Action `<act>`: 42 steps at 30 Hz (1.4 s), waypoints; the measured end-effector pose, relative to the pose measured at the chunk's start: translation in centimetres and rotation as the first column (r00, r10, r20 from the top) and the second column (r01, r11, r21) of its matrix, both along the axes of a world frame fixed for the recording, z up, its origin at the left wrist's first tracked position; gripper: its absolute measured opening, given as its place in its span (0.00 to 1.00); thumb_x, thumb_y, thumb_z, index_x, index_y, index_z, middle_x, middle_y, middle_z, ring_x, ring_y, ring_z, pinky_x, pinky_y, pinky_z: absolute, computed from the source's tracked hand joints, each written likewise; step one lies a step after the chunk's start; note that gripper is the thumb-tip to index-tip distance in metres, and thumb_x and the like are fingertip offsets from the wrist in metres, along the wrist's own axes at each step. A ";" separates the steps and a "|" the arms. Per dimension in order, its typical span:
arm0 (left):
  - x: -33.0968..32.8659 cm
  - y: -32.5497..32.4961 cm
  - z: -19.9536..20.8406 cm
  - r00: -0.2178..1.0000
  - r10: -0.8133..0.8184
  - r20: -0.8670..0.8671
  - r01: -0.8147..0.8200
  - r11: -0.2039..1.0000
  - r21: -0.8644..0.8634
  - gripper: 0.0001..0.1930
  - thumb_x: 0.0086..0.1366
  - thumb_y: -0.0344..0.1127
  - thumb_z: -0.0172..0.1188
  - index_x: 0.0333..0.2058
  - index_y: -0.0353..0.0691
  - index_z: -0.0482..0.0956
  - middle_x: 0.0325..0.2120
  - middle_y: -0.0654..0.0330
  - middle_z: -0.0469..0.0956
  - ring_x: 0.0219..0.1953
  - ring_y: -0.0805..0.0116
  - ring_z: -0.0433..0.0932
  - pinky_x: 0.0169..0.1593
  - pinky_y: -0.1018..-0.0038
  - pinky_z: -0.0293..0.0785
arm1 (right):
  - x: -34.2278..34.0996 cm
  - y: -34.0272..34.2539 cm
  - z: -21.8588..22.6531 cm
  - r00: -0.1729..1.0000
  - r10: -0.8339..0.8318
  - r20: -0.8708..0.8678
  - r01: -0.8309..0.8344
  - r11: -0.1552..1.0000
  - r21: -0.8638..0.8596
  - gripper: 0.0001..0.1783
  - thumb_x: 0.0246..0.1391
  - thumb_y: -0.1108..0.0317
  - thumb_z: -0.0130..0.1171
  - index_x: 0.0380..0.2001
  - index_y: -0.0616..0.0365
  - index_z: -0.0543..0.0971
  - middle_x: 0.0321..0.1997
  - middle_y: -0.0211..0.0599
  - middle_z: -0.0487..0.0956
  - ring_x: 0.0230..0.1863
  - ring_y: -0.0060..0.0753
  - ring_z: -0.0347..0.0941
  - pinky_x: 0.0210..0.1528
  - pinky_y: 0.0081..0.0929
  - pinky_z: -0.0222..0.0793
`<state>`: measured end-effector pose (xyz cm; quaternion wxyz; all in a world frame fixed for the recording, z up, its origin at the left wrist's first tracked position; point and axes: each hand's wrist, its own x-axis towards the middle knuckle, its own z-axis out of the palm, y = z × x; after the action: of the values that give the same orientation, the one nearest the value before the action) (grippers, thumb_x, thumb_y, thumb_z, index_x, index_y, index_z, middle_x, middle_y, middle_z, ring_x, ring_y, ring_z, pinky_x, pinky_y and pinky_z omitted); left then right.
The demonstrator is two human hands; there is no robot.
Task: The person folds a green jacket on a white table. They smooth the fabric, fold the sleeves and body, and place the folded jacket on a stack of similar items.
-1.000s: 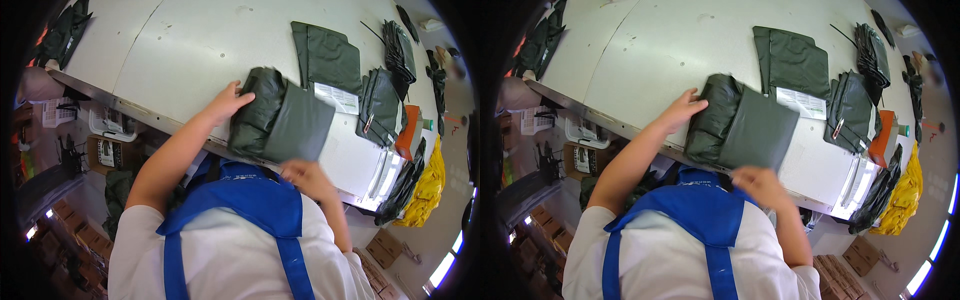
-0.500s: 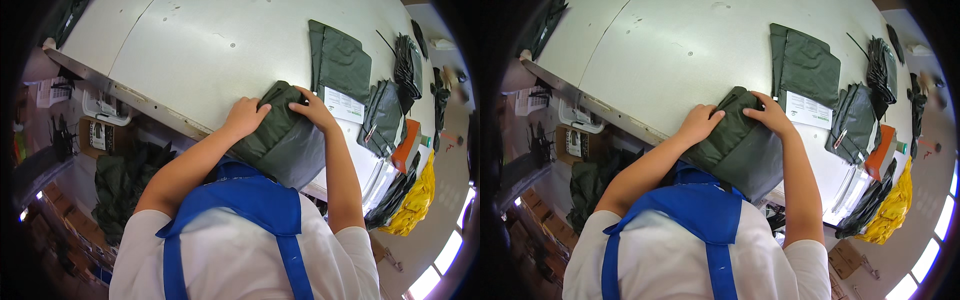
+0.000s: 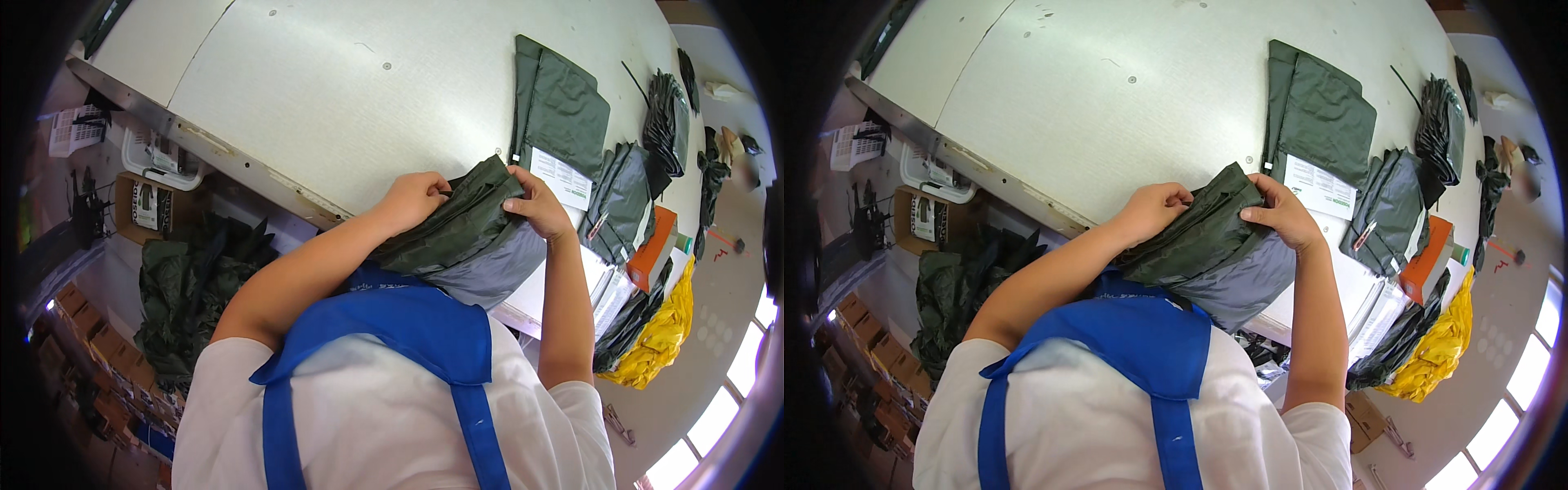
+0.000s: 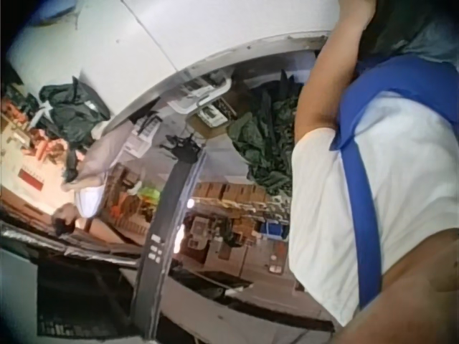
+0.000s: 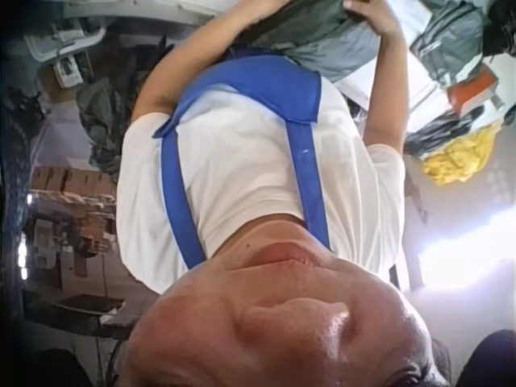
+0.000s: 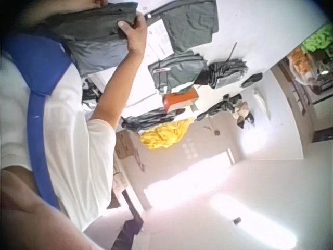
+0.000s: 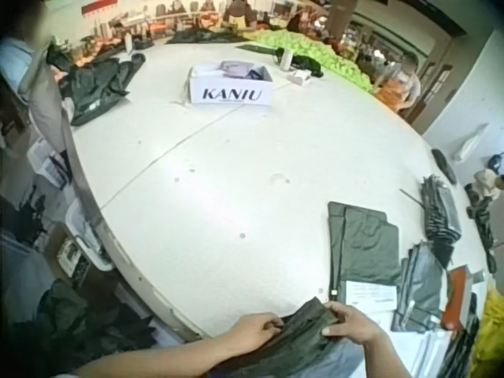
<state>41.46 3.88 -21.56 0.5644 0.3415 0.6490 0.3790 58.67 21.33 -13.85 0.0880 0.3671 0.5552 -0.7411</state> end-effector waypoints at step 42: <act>1.1 1.7 -0.1 0.757 0.170 -0.631 0.143 0.899 0.413 0.07 0.57 0.32 0.59 0.34 0.42 0.74 0.26 0.54 0.77 0.31 0.52 0.77 0.33 0.61 0.73 | -0.3 -4.9 2.6 0.964 0.252 0.087 -0.178 0.368 0.912 0.13 0.45 0.70 0.64 0.35 0.61 0.77 0.31 0.44 0.77 0.34 0.51 0.74 0.37 0.37 0.70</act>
<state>42.54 5.61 -21.62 0.2081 0.5646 0.7049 0.3755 58.32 16.42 -11.26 -0.0501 0.2544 0.9148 -0.3098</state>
